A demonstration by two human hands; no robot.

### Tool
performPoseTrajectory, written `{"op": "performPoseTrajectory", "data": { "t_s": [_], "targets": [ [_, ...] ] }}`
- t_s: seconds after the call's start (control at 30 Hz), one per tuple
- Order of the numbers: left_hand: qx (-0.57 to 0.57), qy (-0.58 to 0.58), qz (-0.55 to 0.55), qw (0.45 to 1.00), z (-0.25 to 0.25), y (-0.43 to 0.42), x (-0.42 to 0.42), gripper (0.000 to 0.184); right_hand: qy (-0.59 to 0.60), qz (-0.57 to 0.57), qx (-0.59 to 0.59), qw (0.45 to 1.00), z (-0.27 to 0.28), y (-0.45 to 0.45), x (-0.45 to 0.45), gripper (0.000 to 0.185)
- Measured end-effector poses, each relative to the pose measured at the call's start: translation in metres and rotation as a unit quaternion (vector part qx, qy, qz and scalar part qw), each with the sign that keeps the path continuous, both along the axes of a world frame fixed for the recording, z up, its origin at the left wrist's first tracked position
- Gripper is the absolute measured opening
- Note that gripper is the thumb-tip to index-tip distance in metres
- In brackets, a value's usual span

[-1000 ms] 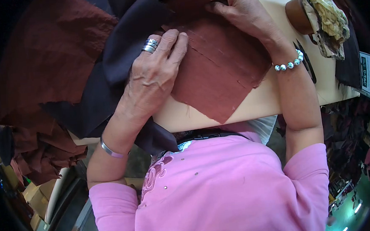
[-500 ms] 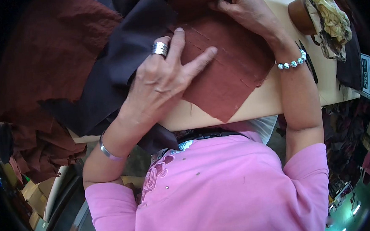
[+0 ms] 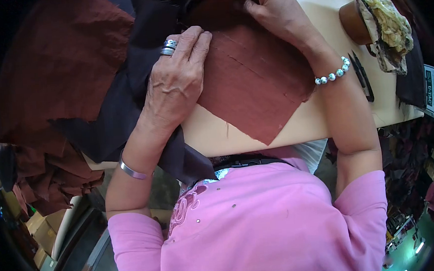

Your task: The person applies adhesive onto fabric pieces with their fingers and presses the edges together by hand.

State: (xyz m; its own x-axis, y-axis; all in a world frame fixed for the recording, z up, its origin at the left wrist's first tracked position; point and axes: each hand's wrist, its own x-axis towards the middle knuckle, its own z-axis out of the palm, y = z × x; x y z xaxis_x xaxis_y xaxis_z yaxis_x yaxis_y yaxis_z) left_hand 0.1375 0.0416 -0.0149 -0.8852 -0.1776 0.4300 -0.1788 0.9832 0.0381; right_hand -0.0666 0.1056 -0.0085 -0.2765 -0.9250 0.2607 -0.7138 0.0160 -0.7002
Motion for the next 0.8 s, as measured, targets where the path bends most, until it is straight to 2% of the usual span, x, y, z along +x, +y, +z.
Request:
{"op": "performPoseTrajectory", "data": {
  "t_s": [0.07,0.17,0.27,0.47,0.57,0.67,0.77,0.8],
  "targets": [
    [-0.004,0.003,0.004,1.000,-0.002,0.001,0.000,0.036,-0.075,-0.003,0.012,0.997,0.001,-0.001,-0.002,0.058],
    [-0.006,-0.011,0.009,1.000,-0.002,0.001,0.001,0.035,-0.077,0.001,0.012,0.997,0.001,0.000,-0.003,0.058],
    [-0.017,-0.013,0.002,1.000,0.000,0.001,0.001,0.037,-0.067,0.017,-0.028,0.997,-0.006,-0.001,-0.006,0.057],
    [-0.045,-0.037,-0.026,0.998,0.000,-0.001,0.007,0.044,0.025,-0.004,0.085,0.996,0.011,-0.012,-0.003,0.060],
    [-0.010,-0.032,-0.012,0.999,-0.002,0.002,0.005,0.045,0.053,0.011,0.063,0.997,-0.002,-0.023,-0.008,0.059],
    [0.023,-0.004,0.015,1.000,-0.002,0.004,-0.001,0.044,0.043,0.045,-0.052,0.997,-0.024,-0.034,-0.009,0.056],
    [0.007,-0.014,0.018,1.000,-0.003,0.002,-0.001,0.043,-0.030,0.077,-0.139,0.987,-0.019,-0.027,-0.001,0.057],
    [0.009,-0.013,0.020,1.000,-0.004,0.002,0.000,0.043,-0.049,0.069,-0.120,0.989,-0.018,-0.026,0.000,0.057]
  ]
}}
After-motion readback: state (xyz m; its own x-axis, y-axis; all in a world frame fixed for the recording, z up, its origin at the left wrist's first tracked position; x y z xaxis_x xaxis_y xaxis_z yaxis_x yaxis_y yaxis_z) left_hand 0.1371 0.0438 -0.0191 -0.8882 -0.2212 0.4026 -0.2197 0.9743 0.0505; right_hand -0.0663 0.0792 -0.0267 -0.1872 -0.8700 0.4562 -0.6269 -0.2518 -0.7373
